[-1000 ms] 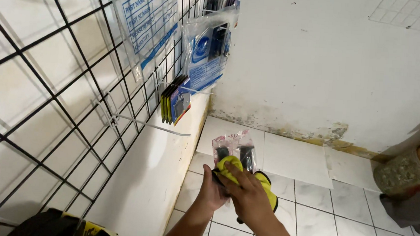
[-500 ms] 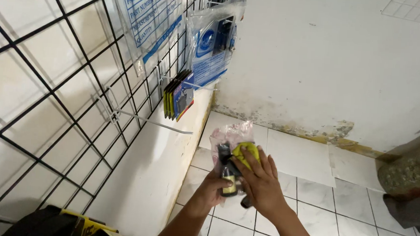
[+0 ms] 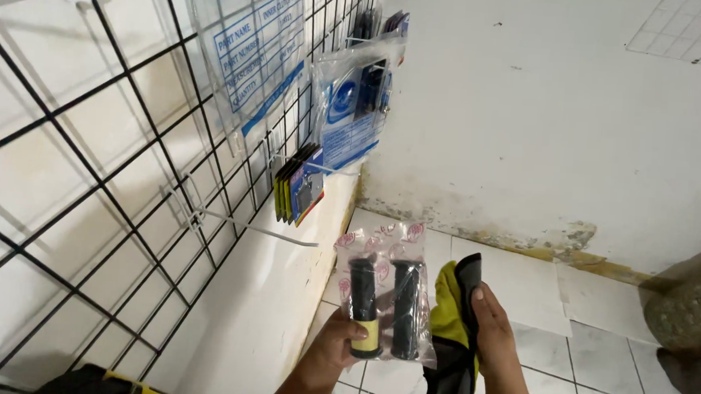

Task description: Wiping down a packaged motorcycle handle grip with a cleaning cloth.

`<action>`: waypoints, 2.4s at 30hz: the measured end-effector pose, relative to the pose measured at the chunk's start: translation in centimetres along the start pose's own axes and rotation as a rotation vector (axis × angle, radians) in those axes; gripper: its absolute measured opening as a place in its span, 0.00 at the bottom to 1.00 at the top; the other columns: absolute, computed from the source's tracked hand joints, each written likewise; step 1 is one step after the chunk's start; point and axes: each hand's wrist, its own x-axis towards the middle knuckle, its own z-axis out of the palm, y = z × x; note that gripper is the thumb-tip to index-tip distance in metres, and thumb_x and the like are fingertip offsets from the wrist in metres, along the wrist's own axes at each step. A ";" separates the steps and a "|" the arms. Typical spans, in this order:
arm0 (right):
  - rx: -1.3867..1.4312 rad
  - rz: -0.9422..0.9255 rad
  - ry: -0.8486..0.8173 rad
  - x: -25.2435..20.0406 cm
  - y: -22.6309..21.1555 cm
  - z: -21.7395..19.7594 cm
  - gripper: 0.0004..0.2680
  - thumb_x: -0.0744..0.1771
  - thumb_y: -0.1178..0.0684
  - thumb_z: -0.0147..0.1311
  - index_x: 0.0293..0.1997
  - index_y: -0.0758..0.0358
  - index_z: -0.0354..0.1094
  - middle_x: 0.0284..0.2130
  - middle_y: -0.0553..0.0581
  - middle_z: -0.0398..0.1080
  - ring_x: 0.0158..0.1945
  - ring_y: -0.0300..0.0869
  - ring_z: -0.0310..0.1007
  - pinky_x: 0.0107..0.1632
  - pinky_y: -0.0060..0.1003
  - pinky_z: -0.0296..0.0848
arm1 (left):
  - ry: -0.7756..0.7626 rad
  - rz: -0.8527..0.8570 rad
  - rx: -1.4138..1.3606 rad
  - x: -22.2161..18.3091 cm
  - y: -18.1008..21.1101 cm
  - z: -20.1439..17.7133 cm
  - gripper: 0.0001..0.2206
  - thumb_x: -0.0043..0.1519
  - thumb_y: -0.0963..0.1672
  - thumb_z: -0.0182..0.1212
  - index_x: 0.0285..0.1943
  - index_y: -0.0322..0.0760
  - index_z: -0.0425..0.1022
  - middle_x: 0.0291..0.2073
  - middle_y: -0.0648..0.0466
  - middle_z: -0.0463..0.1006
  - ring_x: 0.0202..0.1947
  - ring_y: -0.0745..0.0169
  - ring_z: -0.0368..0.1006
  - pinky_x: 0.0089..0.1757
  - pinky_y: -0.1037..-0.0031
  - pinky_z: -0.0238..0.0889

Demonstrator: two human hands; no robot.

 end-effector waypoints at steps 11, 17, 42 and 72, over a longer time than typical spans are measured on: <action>-0.105 -0.139 -0.038 -1.3 1.3 -0.6 0.08 0.64 0.66 0.60 0.46 0.74 0.77 0.27 0.57 0.73 0.29 0.40 0.63 0.36 0.32 0.63 | 0.146 -0.105 0.043 1.4 -2.1 2.6 0.52 0.51 0.39 0.69 0.83 0.46 0.37 0.76 0.35 0.55 0.66 0.40 0.63 0.53 0.46 0.71; -0.072 -0.113 0.015 -1.4 0.2 -0.9 0.07 0.67 0.61 0.57 0.47 0.73 0.74 0.27 0.58 0.71 0.27 0.40 0.63 0.33 0.32 0.63 | 0.458 -0.143 0.140 0.2 -2.4 0.2 0.33 0.55 0.32 0.62 0.72 0.31 0.58 0.63 0.37 0.72 0.58 0.33 0.73 0.50 0.43 0.74; 0.107 -0.018 0.095 -2.0 -1.7 -2.0 0.26 0.68 0.43 0.35 0.74 0.64 0.52 0.69 0.70 0.59 0.68 0.58 0.58 0.66 0.52 0.57 | 0.340 -0.217 0.408 -1.3 -1.9 3.1 0.39 0.50 0.33 0.64 0.75 0.35 0.55 0.55 0.42 0.76 0.48 0.54 0.74 0.46 0.68 0.68; 0.153 -0.225 -0.048 -1.9 0.1 0.4 0.11 0.63 0.68 0.57 0.50 0.72 0.71 0.39 0.60 0.74 0.40 0.44 0.70 0.46 0.36 0.68 | 0.480 0.029 0.731 2.6 1.0 9.8 0.20 0.66 0.49 0.56 0.56 0.29 0.81 0.44 0.42 0.84 0.34 0.65 0.72 0.35 0.78 0.61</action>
